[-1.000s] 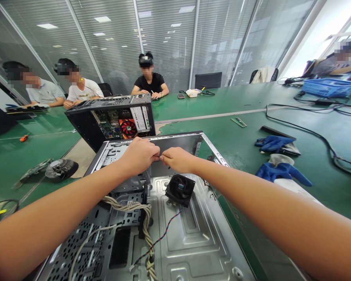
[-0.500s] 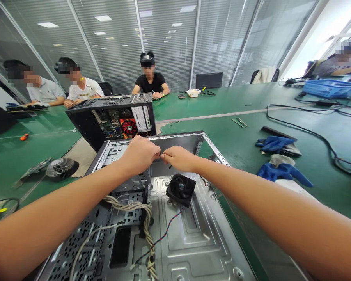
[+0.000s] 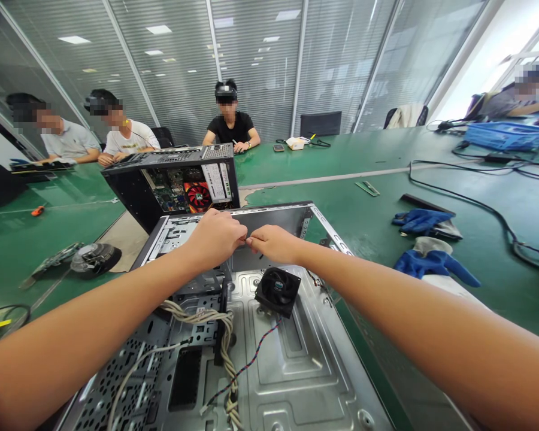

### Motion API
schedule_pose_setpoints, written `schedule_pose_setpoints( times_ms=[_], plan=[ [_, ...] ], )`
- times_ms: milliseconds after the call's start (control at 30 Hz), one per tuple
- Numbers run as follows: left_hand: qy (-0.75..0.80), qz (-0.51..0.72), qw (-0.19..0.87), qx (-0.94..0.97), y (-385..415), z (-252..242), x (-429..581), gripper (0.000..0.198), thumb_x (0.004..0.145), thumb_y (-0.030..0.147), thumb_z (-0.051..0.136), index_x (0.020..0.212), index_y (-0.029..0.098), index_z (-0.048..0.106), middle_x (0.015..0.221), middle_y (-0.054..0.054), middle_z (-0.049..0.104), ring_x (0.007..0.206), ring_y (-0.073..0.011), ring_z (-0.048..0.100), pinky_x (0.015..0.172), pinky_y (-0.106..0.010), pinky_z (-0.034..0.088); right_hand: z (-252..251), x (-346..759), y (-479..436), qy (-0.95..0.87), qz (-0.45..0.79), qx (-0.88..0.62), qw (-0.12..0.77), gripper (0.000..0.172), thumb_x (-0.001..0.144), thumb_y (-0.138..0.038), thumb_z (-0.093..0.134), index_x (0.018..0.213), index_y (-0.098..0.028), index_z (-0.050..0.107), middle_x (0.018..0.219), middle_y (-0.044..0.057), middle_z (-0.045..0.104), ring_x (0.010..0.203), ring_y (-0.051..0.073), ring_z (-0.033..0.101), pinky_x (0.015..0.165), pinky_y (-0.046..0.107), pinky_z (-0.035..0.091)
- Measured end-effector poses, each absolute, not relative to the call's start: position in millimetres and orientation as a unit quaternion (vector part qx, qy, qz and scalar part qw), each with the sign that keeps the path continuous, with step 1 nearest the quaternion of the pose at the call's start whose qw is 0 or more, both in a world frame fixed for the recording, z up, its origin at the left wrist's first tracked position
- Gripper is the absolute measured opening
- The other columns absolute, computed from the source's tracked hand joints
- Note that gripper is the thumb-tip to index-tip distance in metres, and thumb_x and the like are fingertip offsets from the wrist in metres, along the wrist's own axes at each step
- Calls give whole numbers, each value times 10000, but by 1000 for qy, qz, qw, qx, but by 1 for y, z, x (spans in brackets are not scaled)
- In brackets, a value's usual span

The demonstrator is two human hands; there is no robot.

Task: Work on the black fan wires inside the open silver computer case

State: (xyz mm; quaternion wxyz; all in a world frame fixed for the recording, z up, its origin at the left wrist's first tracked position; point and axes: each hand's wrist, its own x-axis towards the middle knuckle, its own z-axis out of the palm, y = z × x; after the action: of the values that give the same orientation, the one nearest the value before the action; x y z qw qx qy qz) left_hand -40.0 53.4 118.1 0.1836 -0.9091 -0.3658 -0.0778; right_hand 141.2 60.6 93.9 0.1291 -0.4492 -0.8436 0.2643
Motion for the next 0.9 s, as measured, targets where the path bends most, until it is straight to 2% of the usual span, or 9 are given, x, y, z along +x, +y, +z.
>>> schedule_pose_setpoints(
  times_ms=[300,900],
  plan=[
    [-379,-52,164,-909,50,120,-39,164,896,216,538,803,183,668,775,-51,699,817,-220,605,696,-337,293,93,141,61,-846,260,-446,133,358,930,-300,388,716,-167,642,793,81,709,766,194,621,733,304,415],
    [-372,-52,154,-914,50,120,-40,149,887,205,546,791,182,658,781,-54,701,832,-223,610,692,-338,290,93,141,61,-854,253,-437,128,357,932,-285,390,729,-167,659,806,80,714,774,200,628,744,306,424]
  ],
)
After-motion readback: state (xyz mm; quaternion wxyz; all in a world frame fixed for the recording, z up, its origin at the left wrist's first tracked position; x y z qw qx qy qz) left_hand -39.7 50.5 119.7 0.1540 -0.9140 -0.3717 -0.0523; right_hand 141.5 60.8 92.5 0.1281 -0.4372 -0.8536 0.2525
